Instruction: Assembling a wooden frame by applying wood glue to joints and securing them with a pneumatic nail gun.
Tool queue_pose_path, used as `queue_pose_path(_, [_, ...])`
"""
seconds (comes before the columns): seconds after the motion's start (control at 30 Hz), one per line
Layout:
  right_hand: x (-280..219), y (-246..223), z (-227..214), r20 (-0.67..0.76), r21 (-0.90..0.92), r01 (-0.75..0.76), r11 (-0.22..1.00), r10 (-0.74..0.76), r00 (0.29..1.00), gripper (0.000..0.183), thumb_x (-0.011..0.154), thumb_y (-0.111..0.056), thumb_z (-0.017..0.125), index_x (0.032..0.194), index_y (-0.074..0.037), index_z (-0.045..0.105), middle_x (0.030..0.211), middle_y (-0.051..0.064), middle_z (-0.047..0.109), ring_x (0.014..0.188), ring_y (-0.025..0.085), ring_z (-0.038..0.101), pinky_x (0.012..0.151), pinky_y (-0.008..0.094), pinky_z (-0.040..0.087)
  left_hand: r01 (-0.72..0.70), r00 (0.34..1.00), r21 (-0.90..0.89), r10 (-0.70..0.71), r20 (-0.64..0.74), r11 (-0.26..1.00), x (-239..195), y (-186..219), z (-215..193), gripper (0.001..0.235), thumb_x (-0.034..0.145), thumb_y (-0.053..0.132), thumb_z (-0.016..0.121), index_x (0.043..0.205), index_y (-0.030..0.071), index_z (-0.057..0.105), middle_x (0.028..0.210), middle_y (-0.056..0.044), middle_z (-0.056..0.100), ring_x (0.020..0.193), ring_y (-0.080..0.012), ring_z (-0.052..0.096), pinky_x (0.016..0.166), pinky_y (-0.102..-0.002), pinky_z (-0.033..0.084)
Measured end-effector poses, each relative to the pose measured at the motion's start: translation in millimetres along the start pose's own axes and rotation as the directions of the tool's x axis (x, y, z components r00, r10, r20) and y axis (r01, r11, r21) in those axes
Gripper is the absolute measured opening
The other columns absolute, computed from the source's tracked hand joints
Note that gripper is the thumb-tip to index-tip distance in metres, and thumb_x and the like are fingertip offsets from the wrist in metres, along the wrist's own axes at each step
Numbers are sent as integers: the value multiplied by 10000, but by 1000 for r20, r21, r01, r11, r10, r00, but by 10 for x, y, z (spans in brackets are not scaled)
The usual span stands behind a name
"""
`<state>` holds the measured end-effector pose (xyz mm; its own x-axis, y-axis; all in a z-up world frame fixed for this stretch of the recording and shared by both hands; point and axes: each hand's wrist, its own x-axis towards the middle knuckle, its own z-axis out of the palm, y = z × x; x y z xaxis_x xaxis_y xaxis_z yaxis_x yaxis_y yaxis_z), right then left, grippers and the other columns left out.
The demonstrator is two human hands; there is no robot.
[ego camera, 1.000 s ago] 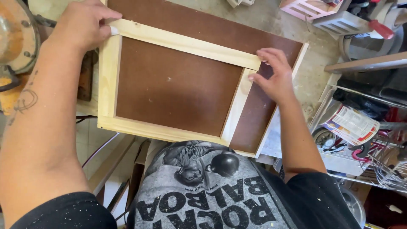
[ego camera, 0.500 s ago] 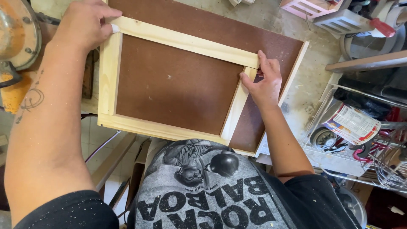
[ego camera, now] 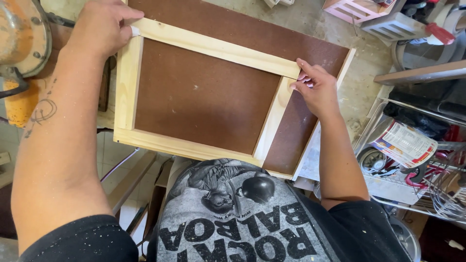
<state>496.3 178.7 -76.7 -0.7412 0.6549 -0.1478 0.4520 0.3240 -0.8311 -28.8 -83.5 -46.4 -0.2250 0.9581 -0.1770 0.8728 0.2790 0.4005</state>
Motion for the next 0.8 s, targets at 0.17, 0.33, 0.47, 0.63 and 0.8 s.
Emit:
queue_pose_path(0.17, [76, -24, -45, 8, 119, -131, 984, 131, 991, 607, 829, -17, 938, 1393, -90, 725, 958, 2, 643, 831, 104, 516, 824, 231, 500, -26, 999, 25, 26, -27, 999, 12, -54, 49, 422, 953, 0, 749, 1358, 85, 835, 1151, -106, 760, 983, -326, 678, 812, -420, 533])
queue_pose_path(0.33, [123, 66, -156, 106, 123, -104, 987, 91, 990, 576, 887, 13, 885, 1414, -144, 714, 985, -4, 685, 927, 83, 563, 829, 224, 461, -6, 999, -20, 5, -37, 1000, 17, -29, 54, 448, 941, -32, 724, 1357, 97, 830, 1194, -104, 753, 1025, -331, 665, 835, -405, 511])
queue_pose_path(0.47, [153, 149, -146, 92, 139, -85, 987, 73, 993, 548, 874, 35, 891, 1372, -136, 738, 1026, 11, 740, 936, 65, 582, 801, 204, 446, 5, 1000, -12, -6, -28, 1000, 17, -24, 49, 455, 949, -14, 707, 1376, 93, 822, 1205, -123, 754, 1021, -352, 665, 853, -419, 510])
queue_pose_path(0.63, [159, 159, -125, 75, 169, -117, 979, 106, 992, 530, 864, 46, 884, 1342, -146, 757, 968, -5, 729, 932, 62, 570, 782, 196, 454, 22, 1000, -8, -22, -21, 1000, 16, 2, 29, 466, 938, -11, 707, 1375, 101, 821, 1205, -129, 750, 1038, -367, 654, 856, -431, 505])
queue_pose_path(0.8, [157, 133, -130, 72, 184, -132, 974, 121, 990, 518, 858, 47, 885, 1323, -147, 767, 950, -13, 726, 906, 47, 562, 770, 187, 461, 37, 999, -13, -37, -6, 999, 18, 55, -4, 467, 942, -23, 690, 1378, 89, 816, 1213, -152, 726, 1057, -385, 634, 870, -452, 501])
